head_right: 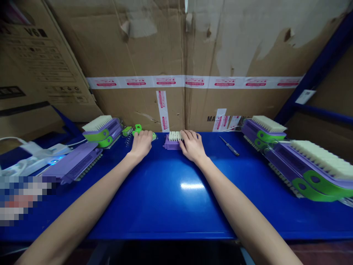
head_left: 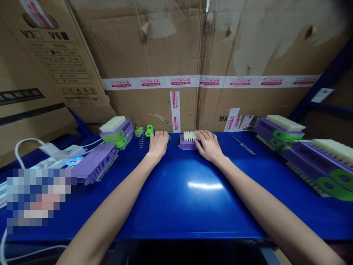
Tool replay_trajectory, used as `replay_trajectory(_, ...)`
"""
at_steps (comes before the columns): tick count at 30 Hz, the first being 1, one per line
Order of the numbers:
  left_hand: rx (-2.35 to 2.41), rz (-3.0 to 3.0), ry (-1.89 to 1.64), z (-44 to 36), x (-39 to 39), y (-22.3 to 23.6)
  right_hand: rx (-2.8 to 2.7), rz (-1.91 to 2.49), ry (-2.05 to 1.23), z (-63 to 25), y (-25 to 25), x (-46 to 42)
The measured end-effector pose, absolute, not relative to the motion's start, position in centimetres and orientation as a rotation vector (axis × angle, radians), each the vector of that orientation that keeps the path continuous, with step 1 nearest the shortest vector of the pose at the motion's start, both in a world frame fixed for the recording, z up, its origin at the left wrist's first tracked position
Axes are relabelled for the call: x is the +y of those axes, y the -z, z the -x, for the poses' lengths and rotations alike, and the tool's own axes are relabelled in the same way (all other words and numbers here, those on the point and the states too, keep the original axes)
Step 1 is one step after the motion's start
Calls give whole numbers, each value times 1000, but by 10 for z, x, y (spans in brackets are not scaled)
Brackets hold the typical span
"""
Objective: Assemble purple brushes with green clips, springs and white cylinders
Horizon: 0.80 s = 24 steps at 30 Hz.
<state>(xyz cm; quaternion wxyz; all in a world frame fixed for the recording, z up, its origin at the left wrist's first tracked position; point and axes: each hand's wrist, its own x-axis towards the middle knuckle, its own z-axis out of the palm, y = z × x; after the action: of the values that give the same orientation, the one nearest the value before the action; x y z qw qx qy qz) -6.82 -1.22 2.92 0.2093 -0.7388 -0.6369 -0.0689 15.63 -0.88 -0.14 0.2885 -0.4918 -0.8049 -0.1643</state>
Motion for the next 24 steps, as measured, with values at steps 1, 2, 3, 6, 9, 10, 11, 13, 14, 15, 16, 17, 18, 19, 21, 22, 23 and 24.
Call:
replay_trajectory(1, -1763, 2067, 217, 70, -11, -28, -2149, 1313, 438, -156, 1, -9)
replay_trajectory(2, -1760, 2077, 255, 72, -10, -28, -2150, 1312, 435, -156, 1, -8)
replay_trajectory(3, -1763, 2090, 301, 74, -8, -27, -2151, 1311, 433, -157, 1, -8)
replay_trajectory(6, -1815, 2133, 503, 79, -3, -24, -2151, 1312, 427, -157, 1, -9)
replay_trajectory(9, -1909, 2157, 782, 85, 6, -18, -2147, 1319, 423, -157, 1, -9)
replay_trajectory(10, -1932, 2157, 871, 87, 9, -16, -2147, 1320, 422, -157, 0, -9)
replay_trajectory(11, -1945, 2153, 949, 90, 11, -15, -2147, 1322, 421, -157, 0, -9)
replay_trajectory(13, -1948, 2117, 1068, 94, 15, -12, -2149, 1325, 423, -157, 0, -9)
replay_trajectory(14, -1940, 2088, 1111, 95, 15, -12, -2149, 1327, 425, -157, 0, -9)
replay_trajectory(15, -1925, 2058, 1147, 96, 16, -12, -2150, 1328, 428, -157, 0, -10)
replay_trajectory(16, -1901, 2033, 1173, 96, 15, -13, -2150, 1328, 431, -157, 0, -10)
replay_trajectory(17, -1868, 2017, 1187, 96, 13, -14, -2152, 1327, 433, -157, 0, -10)
replay_trajectory(18, -1826, 2017, 1181, 95, 11, -15, -2153, 1325, 434, -157, 0, -9)
replay_trajectory(19, -1777, 2035, 1152, 93, 9, -16, -2154, 1322, 434, -157, 0, -9)
replay_trajectory(21, -1665, 2115, 1020, 87, 4, -19, -2153, 1316, 432, -158, 0, -8)
replay_trajectory(22, -1605, 2169, 928, 84, 2, -20, -2151, 1314, 430, -159, 0, -8)
replay_trajectory(23, -1545, 2225, 829, 80, -1, -20, -2151, 1313, 429, -159, 0, -7)
replay_trajectory(24, -1488, 2279, 730, 76, -2, -19, -2151, 1314, 427, -160, 0, -7)
